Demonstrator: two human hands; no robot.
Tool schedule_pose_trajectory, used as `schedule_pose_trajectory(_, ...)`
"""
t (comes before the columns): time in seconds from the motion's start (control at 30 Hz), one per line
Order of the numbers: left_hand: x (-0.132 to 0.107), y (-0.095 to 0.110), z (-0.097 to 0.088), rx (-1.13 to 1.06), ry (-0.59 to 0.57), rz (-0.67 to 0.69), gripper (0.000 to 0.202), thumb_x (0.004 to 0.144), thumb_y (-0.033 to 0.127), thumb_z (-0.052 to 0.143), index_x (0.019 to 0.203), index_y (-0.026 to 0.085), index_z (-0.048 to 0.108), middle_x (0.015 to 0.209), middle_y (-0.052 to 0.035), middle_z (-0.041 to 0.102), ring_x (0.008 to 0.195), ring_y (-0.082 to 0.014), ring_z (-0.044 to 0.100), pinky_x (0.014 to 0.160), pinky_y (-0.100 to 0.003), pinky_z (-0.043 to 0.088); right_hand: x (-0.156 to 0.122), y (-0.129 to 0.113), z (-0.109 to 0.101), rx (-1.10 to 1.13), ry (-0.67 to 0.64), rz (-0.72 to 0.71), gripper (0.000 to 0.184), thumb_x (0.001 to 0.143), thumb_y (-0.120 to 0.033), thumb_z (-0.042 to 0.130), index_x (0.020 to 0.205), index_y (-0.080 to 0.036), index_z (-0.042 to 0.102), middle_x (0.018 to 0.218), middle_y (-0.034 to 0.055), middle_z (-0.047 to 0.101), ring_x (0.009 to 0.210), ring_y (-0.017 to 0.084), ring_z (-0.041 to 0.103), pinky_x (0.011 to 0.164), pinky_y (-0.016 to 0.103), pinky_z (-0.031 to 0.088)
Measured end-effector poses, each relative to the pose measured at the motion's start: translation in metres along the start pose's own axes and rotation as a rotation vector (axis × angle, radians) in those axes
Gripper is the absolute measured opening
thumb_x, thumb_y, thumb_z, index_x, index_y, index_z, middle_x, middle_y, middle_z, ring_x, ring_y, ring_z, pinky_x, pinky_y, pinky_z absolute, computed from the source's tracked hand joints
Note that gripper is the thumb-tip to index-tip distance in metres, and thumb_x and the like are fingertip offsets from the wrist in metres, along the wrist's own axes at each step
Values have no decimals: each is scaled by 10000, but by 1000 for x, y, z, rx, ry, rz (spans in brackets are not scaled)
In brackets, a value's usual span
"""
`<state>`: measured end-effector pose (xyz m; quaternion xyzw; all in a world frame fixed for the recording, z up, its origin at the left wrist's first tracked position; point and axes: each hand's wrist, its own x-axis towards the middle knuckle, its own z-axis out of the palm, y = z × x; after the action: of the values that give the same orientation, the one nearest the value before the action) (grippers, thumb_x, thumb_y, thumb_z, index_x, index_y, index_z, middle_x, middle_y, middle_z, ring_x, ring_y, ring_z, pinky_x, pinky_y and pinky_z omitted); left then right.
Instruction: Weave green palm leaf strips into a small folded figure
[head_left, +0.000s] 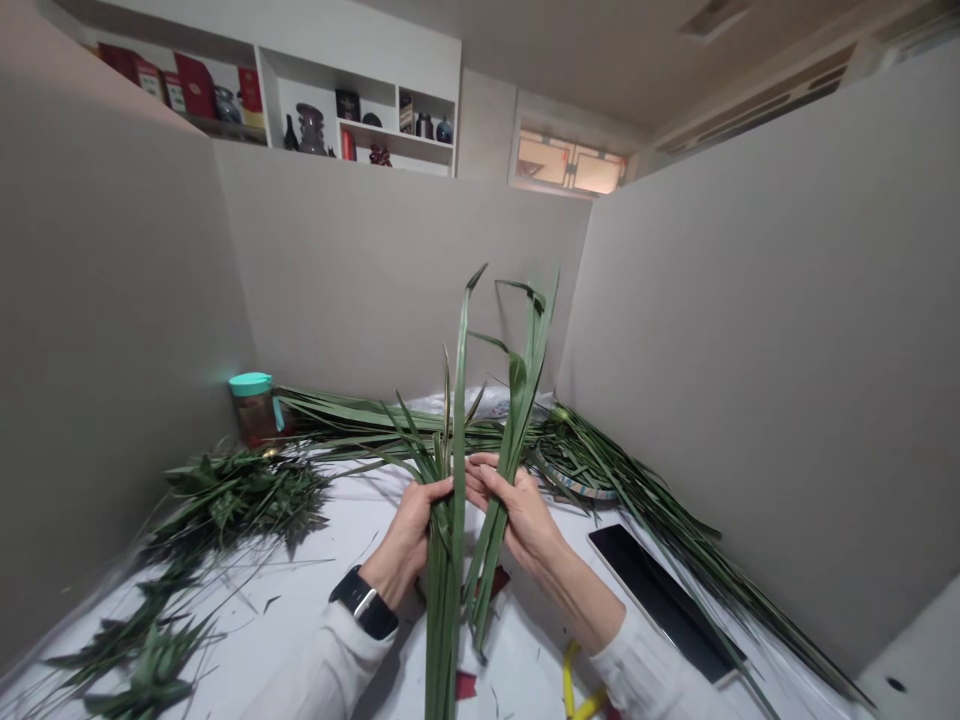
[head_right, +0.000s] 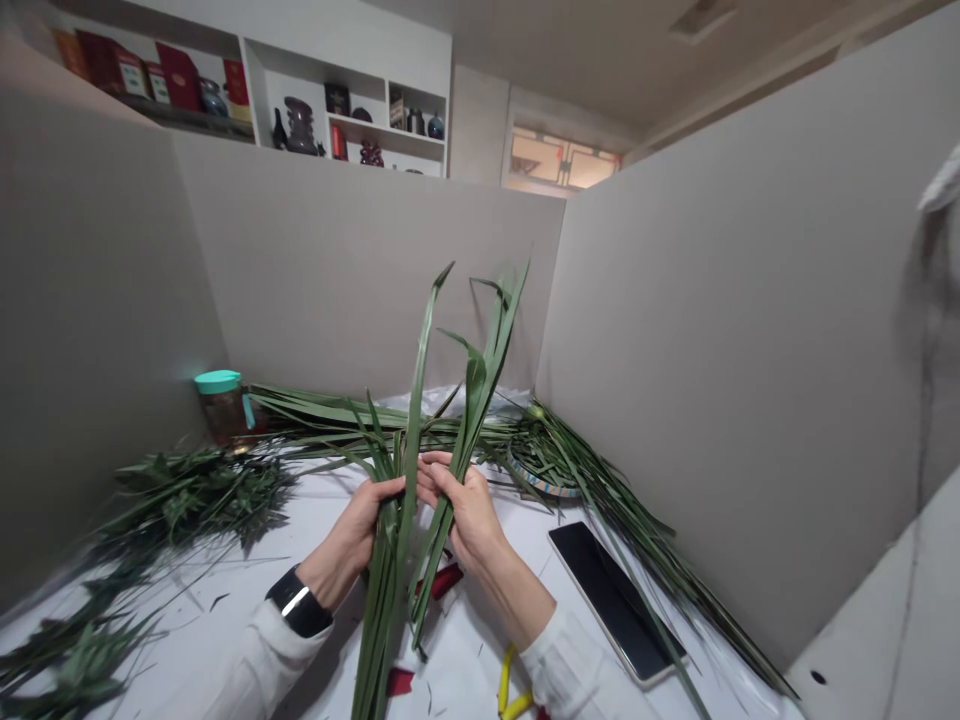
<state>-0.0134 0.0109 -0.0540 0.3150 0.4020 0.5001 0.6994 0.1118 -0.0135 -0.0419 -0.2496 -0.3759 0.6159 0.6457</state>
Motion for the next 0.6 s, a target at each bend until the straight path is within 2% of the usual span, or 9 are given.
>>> schedule_pose_trajectory(0.13, 0, -2, 0, -15, -14, -16, 233, 916, 279, 612, 1105, 144, 623, 1044, -66, 665, 811, -174, 659, 677, -341, 572, 0, 8, -2, -64, 1, 18, 391, 634, -343, 865, 942, -148, 726, 863, 56, 734, 739, 156, 671, 712, 244, 531)
schedule_pose_trajectory(0.37, 9, -9, -6, -91, 46, -2, 222, 914, 271, 617, 1094, 141, 625, 1021, -59, 665, 787, -165, 656, 657, -326, 571, -10, 14, 7, -115, 83, -78, 338, 719, -477, 787, 744, -187, 617, 660, -16, 618, 632, 137, 588, 603, 232, 488)
schedule_pose_trajectory(0.5, 20, -6, -18, -173, 146, 2, 263, 917, 284, 611, 1143, 149, 610, 1080, -75, 656, 837, -182, 659, 689, -350, 575, -30, 1, 22, -137, 109, -175, 336, 806, -484, 724, 739, -206, 548, 579, -53, 515, 479, 86, 459, 477, 205, 391)
schedule_pose_trajectory(0.6, 27, 1, -28, -251, 209, 1, 287, 916, 291, 611, 1166, 151, 604, 1120, -87, 649, 881, -198, 659, 726, -374, 575, -58, -18, 31, -141, 113, -212, 328, 837, -488, 699, 755, -220, 530, 585, -59, 481, 409, 59, 373, 414, 204, 334)
